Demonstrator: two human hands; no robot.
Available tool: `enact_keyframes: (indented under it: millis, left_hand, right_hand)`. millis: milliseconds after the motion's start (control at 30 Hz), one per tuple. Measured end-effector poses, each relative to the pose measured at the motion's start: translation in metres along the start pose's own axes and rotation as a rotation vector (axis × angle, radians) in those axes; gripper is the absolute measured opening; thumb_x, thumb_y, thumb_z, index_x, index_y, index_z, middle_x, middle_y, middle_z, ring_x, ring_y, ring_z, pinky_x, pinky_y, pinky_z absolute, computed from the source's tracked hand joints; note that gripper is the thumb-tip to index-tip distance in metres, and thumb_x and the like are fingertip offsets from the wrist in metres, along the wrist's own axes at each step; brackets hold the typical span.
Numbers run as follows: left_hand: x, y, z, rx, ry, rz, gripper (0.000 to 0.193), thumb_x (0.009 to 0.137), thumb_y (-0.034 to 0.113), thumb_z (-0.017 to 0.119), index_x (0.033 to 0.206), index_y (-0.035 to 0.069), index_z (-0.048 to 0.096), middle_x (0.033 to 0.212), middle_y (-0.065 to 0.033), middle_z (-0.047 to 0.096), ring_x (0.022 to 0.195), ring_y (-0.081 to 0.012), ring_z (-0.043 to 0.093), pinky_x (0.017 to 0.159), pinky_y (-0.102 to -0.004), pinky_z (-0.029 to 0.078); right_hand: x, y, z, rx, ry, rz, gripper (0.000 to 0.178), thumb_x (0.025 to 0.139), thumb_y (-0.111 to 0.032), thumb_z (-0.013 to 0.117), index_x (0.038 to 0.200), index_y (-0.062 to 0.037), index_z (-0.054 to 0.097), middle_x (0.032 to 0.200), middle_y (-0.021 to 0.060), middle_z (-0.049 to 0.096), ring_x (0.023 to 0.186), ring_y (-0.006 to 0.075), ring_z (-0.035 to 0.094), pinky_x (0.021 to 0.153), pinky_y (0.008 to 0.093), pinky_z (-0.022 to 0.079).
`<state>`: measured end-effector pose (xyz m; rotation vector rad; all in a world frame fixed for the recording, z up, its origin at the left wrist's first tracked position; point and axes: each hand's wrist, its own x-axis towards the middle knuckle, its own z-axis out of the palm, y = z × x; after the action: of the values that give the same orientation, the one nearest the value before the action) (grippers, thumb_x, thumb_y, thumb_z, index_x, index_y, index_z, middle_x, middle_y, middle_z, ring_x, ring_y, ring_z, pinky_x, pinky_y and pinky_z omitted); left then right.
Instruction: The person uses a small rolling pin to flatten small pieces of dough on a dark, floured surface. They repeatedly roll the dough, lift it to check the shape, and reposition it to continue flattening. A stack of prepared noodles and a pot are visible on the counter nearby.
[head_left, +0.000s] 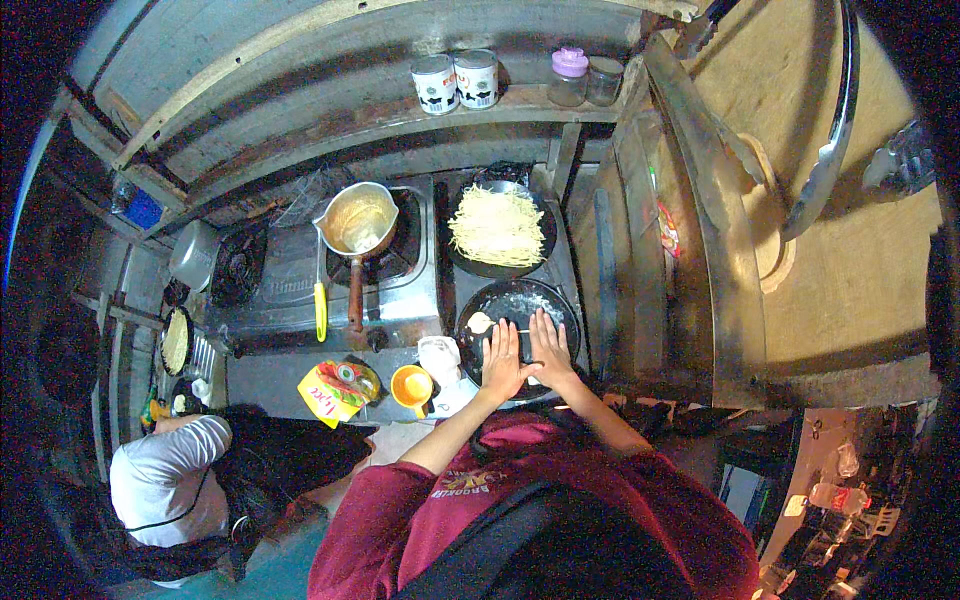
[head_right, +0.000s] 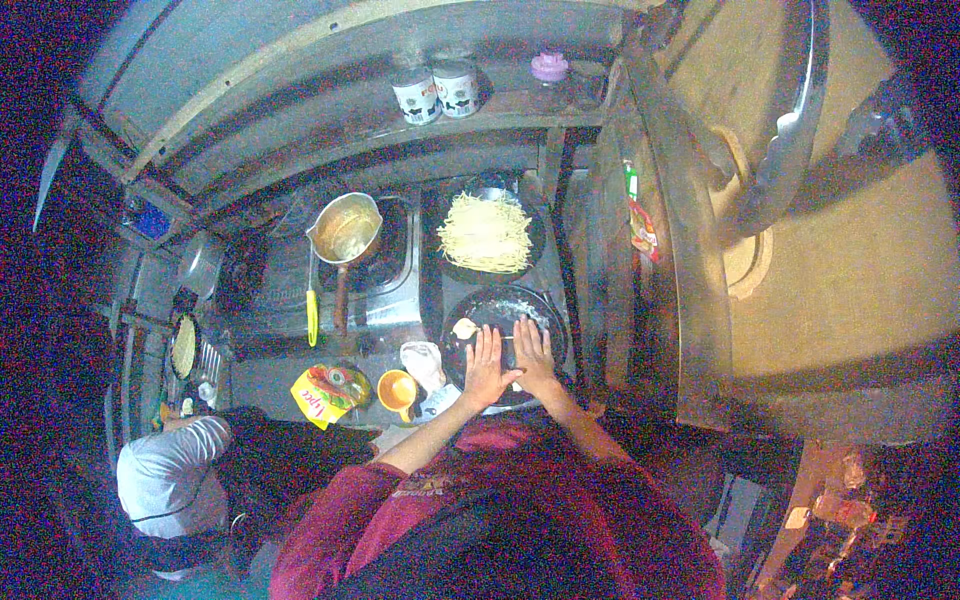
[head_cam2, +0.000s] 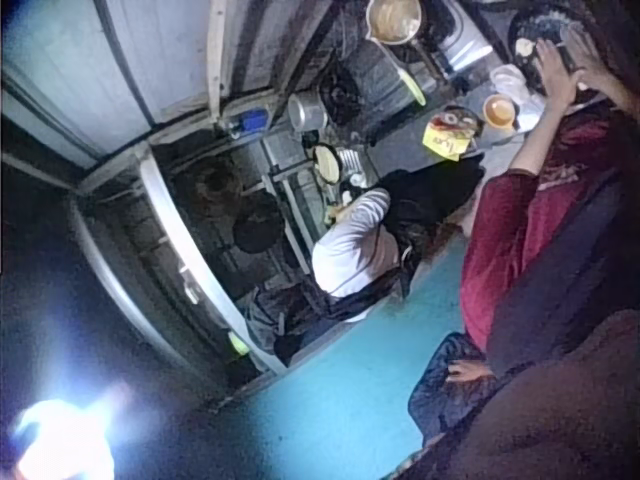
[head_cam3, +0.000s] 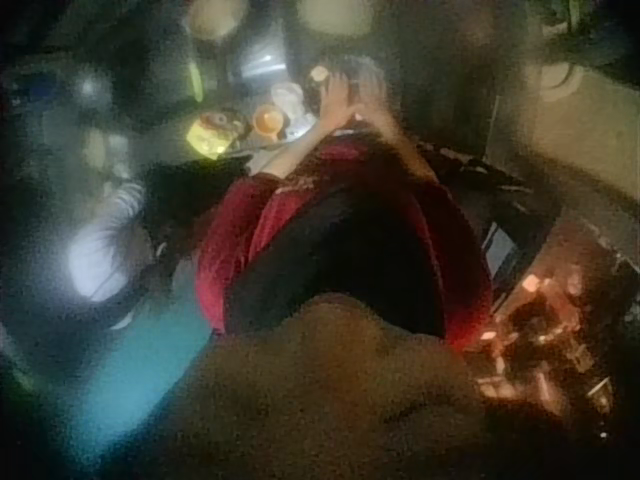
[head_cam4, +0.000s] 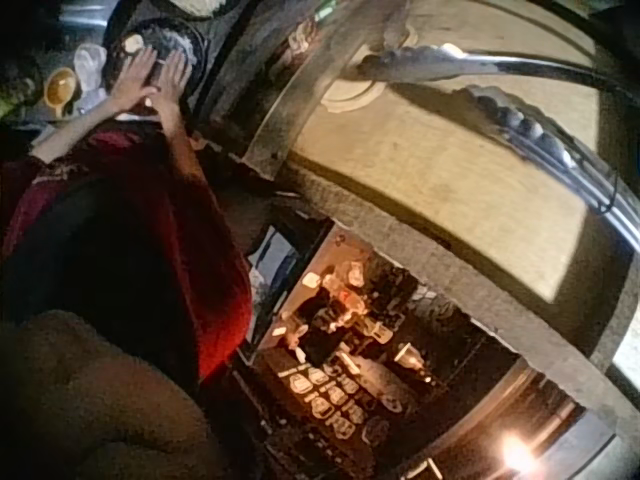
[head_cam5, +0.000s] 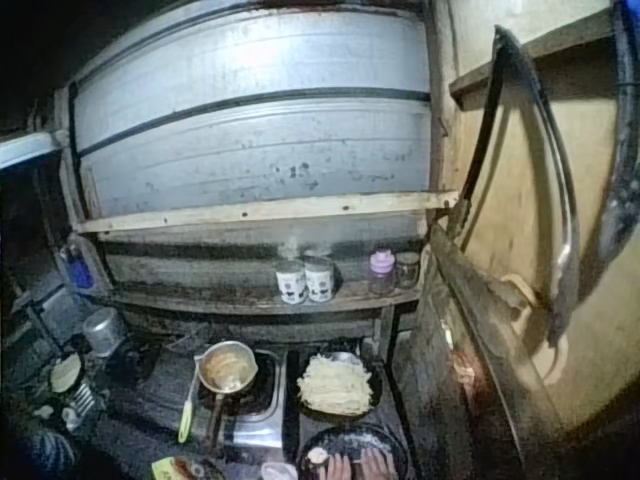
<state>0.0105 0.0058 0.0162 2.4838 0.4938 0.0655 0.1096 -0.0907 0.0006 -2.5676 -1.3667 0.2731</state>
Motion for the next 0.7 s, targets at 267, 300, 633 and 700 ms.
enact_keyframes:
  millis: [267, 300, 633, 700]
  left_hand:
    - [-0.002, -0.003, 0.008, 0.026, -0.246, 0.029, 0.105, 0.074, 0.073, 0.033, 0.138, -0.003, 0.001, 0.145, -0.0226, 0.004, 0.135, -0.0341, 0.001, 0.105, -0.0533, -0.003]
    - [-0.009, -0.004, 0.011, 0.076, -0.302, 0.023, 0.105, 0.073, 0.073, 0.033, 0.138, -0.004, 0.001, 0.144, -0.0234, 0.004, 0.135, -0.034, 0.001, 0.105, -0.0526, -0.002]
    - [0.009, -0.013, 0.005, 0.151, -0.116, 0.026, 0.105, 0.073, 0.073, 0.034, 0.137, -0.007, 0.01, 0.144, -0.024, 0.007, 0.135, -0.033, 0.005, 0.106, -0.0523, 0.002]
    - [0.003, -0.007, 0.005, 0.164, -0.161, 0.005, 0.106, 0.072, 0.074, 0.033, 0.136, -0.007, 0.009, 0.144, -0.0236, 0.005, 0.135, -0.0328, 0.004, 0.105, -0.053, 0.001]
  right_hand:
    - [-0.01, -0.009, 0.005, -0.025, -0.215, -0.091, 0.074, 0.08, -0.025, 0.046, 0.139, 0.0009, 0.011, 0.146, 0.0187, 0.001, 0.136, 0.0314, 0.006, 0.107, 0.05, 0.008]
    - [-0.018, -0.008, 0.007, -0.072, -0.269, -0.084, 0.075, 0.08, -0.03, 0.045, 0.139, 0.0003, 0.009, 0.146, 0.0185, 0.001, 0.136, 0.0312, 0.005, 0.107, 0.05, 0.007]
    - [0.01, -0.007, -0.009, 0.031, -0.149, -0.022, 0.079, 0.079, -0.032, 0.049, 0.139, -0.0001, 0.008, 0.147, 0.0169, 0.002, 0.136, 0.0301, 0.007, 0.107, 0.051, 0.008]
    - [-0.006, 0.0, 0.007, -0.156, -0.178, -0.02, 0.082, 0.078, -0.034, 0.051, 0.139, 0.0001, 0.007, 0.146, 0.0173, 0.002, 0.136, 0.0305, 0.007, 0.107, 0.0509, 0.008]
